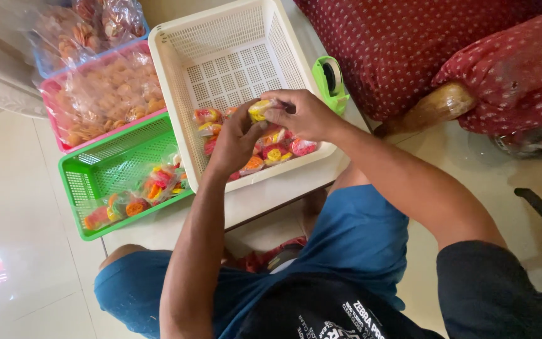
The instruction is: Packaging candies into small plastic bags and sealing them with a tape dispenser
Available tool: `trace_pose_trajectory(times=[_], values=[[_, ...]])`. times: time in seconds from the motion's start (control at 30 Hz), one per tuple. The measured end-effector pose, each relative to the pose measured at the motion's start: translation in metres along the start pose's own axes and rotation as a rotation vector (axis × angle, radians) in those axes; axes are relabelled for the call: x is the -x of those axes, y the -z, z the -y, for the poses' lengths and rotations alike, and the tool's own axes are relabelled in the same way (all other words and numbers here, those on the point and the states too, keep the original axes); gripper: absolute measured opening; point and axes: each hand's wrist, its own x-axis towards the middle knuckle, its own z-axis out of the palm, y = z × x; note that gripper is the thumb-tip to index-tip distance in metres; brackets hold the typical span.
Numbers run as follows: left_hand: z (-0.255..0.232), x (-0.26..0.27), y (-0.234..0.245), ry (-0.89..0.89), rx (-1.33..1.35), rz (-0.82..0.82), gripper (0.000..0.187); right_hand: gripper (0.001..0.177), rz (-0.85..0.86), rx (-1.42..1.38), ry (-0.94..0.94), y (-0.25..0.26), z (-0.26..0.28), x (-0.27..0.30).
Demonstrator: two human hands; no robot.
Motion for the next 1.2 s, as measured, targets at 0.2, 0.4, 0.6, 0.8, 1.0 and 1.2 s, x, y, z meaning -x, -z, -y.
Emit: trace_pose_trajectory(times=[0.2,0.4,0.6,0.8,1.0,1.2], values=[[-0.015,-0.029,0.020,0.156,-0.505,-0.053,0.051,0.060,0.073,0.176,-0.088,0.022,0.023,-0.018],[-0.007,-0.049,0.021,0.225,-0.705,-0.055,0.048,0.055,-0.001,0.451,-0.116,0.011,-0.016,-0.043],[0.077,-0.064,0.027,0.149,-0.987,-0.028,0.048,0.044,0.006,0.539,-0.176,0.002,-0.046,-0.048],[0.068,-0.053,0.004,0.248,-1.154,-0.015,0.047,0.039,0.017,0.576,-0.238,-0.008,-0.067,-0.042],[0.104,-0.054,0.013,0.306,-1.217,0.049,0.048,0.035,-0.005,0.555,-0.258,-0.021,-0.084,-0.042],[0.136,-0.054,0.026,0.329,-1.260,0.055,0.043,0.039,0.004,0.487,-0.263,-0.034,-0.103,-0.044]])
